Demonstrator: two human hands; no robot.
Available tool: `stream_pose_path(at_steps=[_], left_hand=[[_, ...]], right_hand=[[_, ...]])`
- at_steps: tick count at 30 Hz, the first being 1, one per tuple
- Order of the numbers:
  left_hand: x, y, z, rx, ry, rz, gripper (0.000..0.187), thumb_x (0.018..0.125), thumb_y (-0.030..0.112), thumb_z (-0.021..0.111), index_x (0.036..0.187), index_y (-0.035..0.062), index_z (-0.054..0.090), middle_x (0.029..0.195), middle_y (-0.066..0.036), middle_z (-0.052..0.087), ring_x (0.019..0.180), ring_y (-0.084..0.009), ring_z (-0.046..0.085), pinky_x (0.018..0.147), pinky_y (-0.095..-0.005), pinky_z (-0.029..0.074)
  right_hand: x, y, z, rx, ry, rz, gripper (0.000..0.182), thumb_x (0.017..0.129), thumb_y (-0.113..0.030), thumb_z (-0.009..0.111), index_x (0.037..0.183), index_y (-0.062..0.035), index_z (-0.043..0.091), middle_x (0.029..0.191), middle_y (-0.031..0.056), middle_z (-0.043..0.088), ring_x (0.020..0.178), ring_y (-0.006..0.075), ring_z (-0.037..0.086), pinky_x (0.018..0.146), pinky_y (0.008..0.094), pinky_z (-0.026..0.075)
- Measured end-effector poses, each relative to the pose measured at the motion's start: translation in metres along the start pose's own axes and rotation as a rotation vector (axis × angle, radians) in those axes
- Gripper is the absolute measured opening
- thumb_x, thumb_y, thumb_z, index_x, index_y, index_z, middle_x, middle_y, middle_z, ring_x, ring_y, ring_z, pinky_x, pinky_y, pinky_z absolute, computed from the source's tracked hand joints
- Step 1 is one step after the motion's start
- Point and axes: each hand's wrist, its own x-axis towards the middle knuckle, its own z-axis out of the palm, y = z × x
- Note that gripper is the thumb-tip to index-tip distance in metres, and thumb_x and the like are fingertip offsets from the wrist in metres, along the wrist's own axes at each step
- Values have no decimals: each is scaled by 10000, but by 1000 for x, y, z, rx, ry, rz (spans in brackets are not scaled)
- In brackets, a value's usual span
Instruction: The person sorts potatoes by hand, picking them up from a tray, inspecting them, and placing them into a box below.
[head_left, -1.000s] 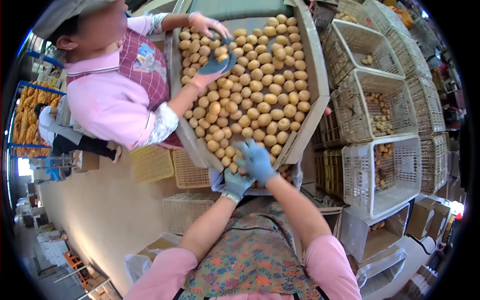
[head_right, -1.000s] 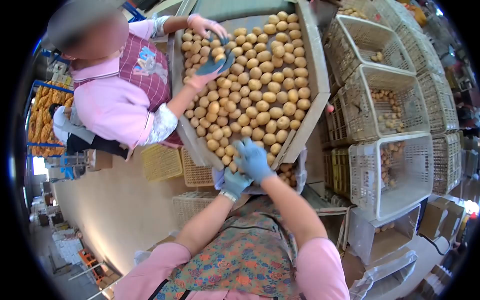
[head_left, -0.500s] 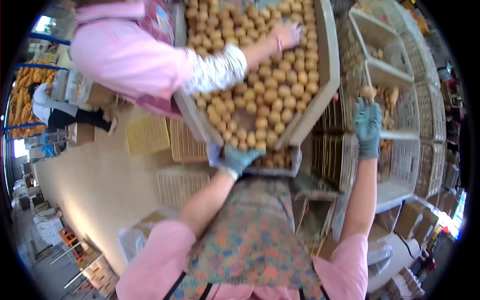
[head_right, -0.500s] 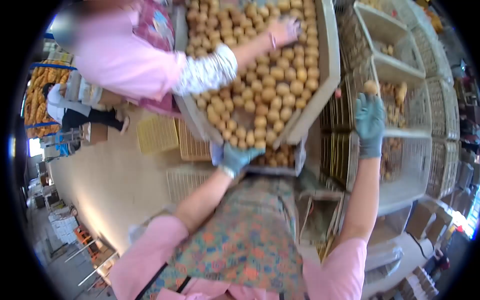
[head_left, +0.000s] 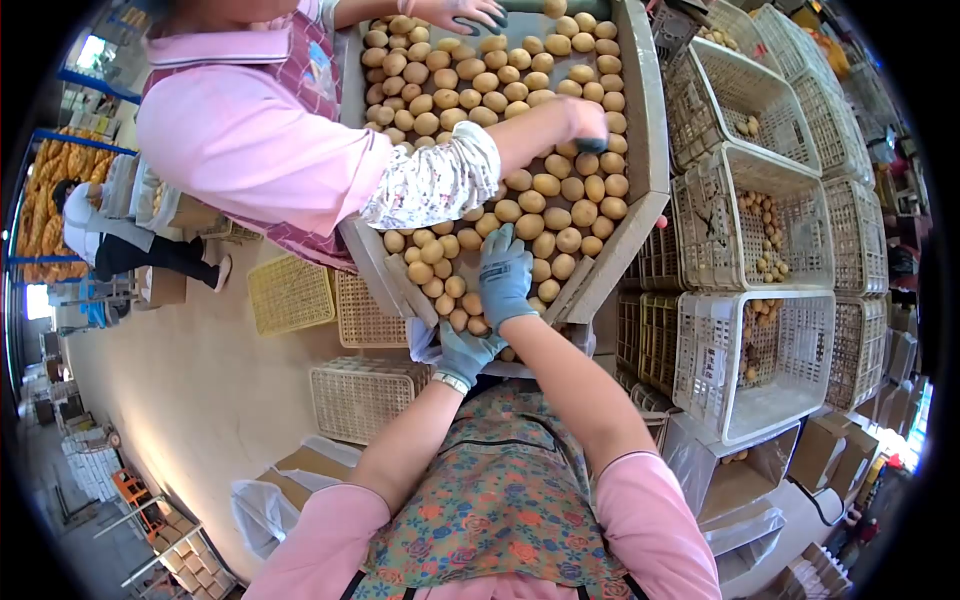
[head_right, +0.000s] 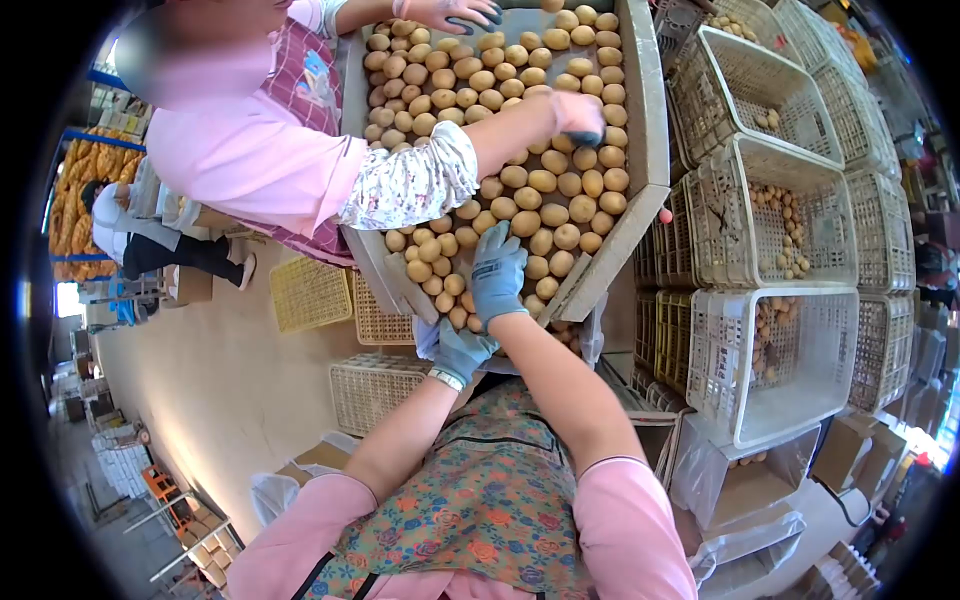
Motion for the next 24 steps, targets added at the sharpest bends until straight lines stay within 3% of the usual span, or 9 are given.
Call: stream_pose_path(at_steps=[2, 5, 7, 9, 11, 13, 15, 19, 24], left_hand=[[6, 2, -13, 68, -91, 13, 789, 989, 672, 401, 1595, 172, 331, 1645, -149, 330, 1489, -441, 329, 1131, -700, 355], [9, 4, -7, 49, -152, -25, 814, 983, 673, 436, 1602, 163, 293, 1665, -155, 274, 1512, -448, 274, 1151, -723, 307], [8, -2, -12, 256, -241, 145, 779, 1005, 639, 379, 1624, 175, 289, 1671, -153, 283, 1526, -426, 270, 1158, -716, 294], [10, 1, -15, 63, -181, -12, 819, 1000, 659, 368, 1646, 178, 220, 1690, -161, 224, 1544, -449, 207, 1189, -710, 248], [19, 4, -25, 10, -190, -67, 846, 999, 687, 346, 1651, 171, 190, 1687, -168, 226, 1542, -463, 199, 1199, -709, 232], [18, 5, -28, 80, -202, -38, 858, 997, 698, 339, 1649, 163, 185, 1678, -179, 243, 1535, -457, 225, 1193, -717, 245], [20, 9, -24, 357, -289, 95, 849, 999, 695, 330, 1646, 160, 198, 1670, -191, 254, 1529, -453, 246, 1175, -739, 258], [-1, -4, 1, 63, -93, -50, 795, 1027, 662, 318, 1636, 159, 234, 1673, -187, 252, 1527, -457, 255, 1174, -740, 265], [9, 6, -9, 55, -113, -89, 750, 1045, 636, 325, 1621, 160, 258, 1660, -189, 273, 1517, -457, 278, 1126, -791, 293]], right_hand=[[1, -3, -14, -15, -45, 83, 351, 923, -172, 654, 1269, -115, 646, 1502, 132, 470, 987, 256, 619, 757, 404, 532], [24, -2, -21, 257, -254, 223, 342, 922, -159, 654, 1261, -109, 653, 1505, 147, 448, 948, 272, 625, 759, 420, 530], [17, 4, -13, 53, -247, 40, 355, 945, -166, 634, 1289, -87, 596, 1454, 148, 477, 961, 298, 669, 750, 416, 575], [10, 10, 1, -43, 13, -52, 306, 951, -164, 631, 1249, -106, 601, 1381, 138, 504, 955, 299, 680, 767, 430, 590], [10, 14, -13, -2, 5, -60, 278, 958, -171, 629, 1227, -107, 599, 1341, 141, 509, 990, 313, 686, 792, 444, 596], [18, 17, -30, 244, -259, 16, 307, 956, -163, 632, 1254, -103, 585, 1332, 143, 507, 1017, 323, 684, 802, 446, 592], [22, 19, -23, 316, -236, 33, 295, 951, -152, 632, 1235, -96, 573, 1332, 143, 516, 1033, 345, 683, 819, 459, 592], [8, 29, -15, 332, -63, -15, 283, 928, -130, 676, 1191, -73, 588, 1301, 120, 563, 1060, 355, 687, 792, 468, 604], [2, 72, -39, 595, 160, -123, 172, 861, -139, 633, 1033, -146, 641, 1133, 88, 666, 966, 325, 696, 782, 444, 576]])
